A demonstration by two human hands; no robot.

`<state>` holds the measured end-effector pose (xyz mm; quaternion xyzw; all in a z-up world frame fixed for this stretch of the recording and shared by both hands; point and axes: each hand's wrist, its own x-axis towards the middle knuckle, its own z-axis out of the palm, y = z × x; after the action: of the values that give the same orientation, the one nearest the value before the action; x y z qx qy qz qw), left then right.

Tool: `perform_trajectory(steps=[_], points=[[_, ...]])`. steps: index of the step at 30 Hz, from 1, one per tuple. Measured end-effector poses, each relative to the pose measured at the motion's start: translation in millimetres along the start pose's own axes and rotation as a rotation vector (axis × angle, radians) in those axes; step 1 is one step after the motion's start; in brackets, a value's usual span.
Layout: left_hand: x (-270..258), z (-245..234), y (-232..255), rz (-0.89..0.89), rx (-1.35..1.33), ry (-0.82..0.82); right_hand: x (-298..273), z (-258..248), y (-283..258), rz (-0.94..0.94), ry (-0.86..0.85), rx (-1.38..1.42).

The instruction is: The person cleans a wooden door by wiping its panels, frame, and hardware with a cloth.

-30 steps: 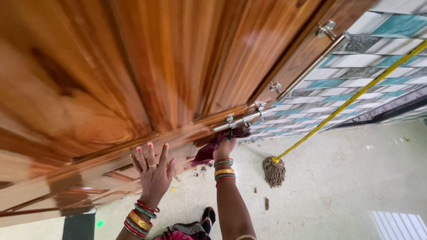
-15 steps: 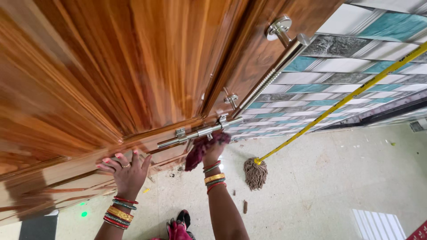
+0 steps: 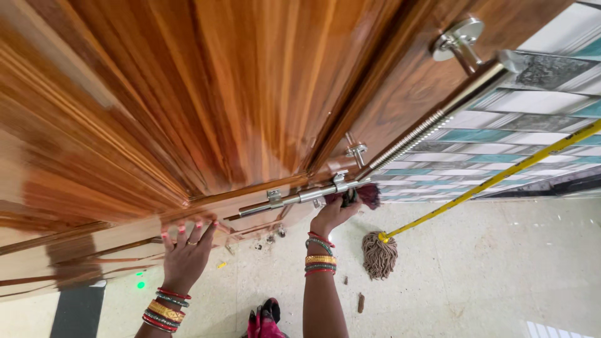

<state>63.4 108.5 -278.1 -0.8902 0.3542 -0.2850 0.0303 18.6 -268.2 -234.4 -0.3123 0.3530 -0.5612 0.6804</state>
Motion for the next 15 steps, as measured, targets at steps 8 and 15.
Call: perform_trajectory(steps=[8, 15], points=[[11, -29, 3, -0.019, -0.034, -0.04, -70, -49, 181, -0.023, -0.047, -0.27], [-27, -60, -21, -0.192, -0.327, -0.224, -295, -60, 246, 0.823, -0.57, -0.108]])
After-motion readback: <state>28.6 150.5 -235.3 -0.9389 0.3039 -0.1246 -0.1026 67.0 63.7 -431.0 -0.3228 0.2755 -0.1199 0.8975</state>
